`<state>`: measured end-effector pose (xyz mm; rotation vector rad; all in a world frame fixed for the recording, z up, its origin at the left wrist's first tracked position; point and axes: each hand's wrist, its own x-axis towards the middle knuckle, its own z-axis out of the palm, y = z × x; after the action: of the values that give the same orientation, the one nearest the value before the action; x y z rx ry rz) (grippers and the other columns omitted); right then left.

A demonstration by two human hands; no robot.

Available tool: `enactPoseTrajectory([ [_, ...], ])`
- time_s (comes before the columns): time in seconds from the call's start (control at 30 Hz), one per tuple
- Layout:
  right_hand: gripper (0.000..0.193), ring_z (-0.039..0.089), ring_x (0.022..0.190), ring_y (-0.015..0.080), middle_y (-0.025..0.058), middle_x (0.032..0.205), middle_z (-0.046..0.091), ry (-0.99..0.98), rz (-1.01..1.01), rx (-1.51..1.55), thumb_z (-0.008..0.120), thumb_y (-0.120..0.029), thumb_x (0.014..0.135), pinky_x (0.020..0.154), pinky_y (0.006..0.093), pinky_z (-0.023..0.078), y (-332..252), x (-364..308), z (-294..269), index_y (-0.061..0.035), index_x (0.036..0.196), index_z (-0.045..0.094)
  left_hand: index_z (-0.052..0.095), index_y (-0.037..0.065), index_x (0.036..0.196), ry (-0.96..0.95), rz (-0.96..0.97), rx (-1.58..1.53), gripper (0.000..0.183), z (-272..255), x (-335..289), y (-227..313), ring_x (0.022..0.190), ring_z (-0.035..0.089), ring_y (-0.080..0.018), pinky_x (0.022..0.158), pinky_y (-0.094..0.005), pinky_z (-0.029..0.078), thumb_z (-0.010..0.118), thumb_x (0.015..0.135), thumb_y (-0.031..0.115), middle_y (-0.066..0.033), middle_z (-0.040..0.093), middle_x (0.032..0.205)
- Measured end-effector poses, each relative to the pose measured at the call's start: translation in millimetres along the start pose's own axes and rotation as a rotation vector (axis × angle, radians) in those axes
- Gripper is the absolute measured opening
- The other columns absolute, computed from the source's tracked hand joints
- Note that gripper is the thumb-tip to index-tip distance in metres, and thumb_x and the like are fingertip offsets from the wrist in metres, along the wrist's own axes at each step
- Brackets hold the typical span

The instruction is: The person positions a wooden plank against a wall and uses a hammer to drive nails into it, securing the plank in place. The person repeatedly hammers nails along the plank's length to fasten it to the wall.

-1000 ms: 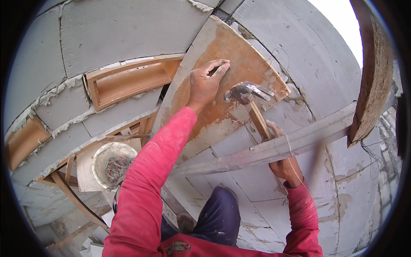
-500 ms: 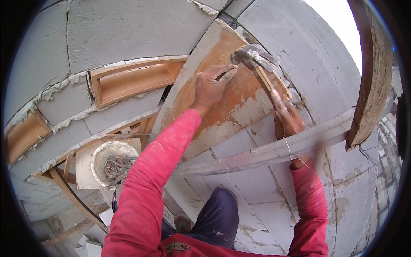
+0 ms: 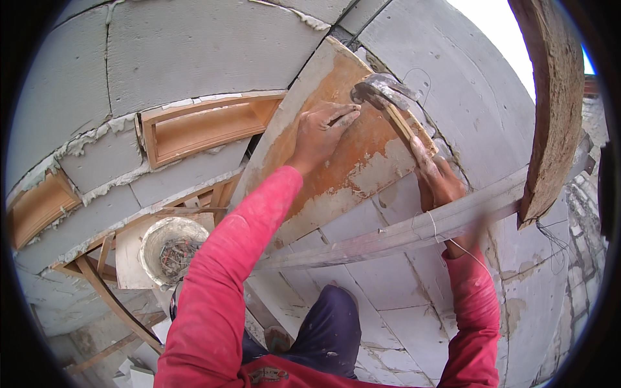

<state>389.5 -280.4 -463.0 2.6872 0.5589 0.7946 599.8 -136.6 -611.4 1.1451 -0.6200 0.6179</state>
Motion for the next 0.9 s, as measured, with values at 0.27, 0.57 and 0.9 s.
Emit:
enactPoseTrajectory([
  [0.27,0.056,0.063,0.076,0.0392,0.0217,0.094,0.062,0.146,-0.07,0.056,0.067,0.005,0.097,0.068,0.048,0.052,9.0,4.4,3.7,-0.0092,0.151,0.059,0.082,0.009,0.115,-0.017,0.144,-0.019,0.023,-8.3,-2.8,-2.8,0.103,0.076,-0.0258,0.093,-0.0375,0.058,0.081,0.094,0.018,-0.0105,0.081,0.109],
  [0.57,0.059,0.074,0.09,0.0374,0.0167,0.115,0.071,-0.003,0.054,0.004,0.072,-0.007,0.097,0.075,0.0464,0.06,2.0,4.5,-3.9,-0.0211,0.153,0.059,0.082,0.007,0.106,0.002,0.083,0.023,0.018,-0.3,2.5,-4.3,0.099,0.075,-0.0284,0.089,-0.0381,0.058,0.081,0.094,0.021,-0.0105,0.08,0.106],
  [0.9,0.034,0.074,0.096,0.0404,0.0218,0.108,0.074,0.077,0.38,0.318,0.076,-0.019,0.098,0.079,0.0467,0.057,-25.5,54.4,36.5,-0.0032,0.127,0.066,0.083,0.007,0.105,0.023,0.129,0.057,0.018,6.6,-0.4,-5.6,0.101,0.072,-0.0312,0.091,-0.0418,0.056,0.079,0.094,0.02,-0.0111,0.079,0.102],
])
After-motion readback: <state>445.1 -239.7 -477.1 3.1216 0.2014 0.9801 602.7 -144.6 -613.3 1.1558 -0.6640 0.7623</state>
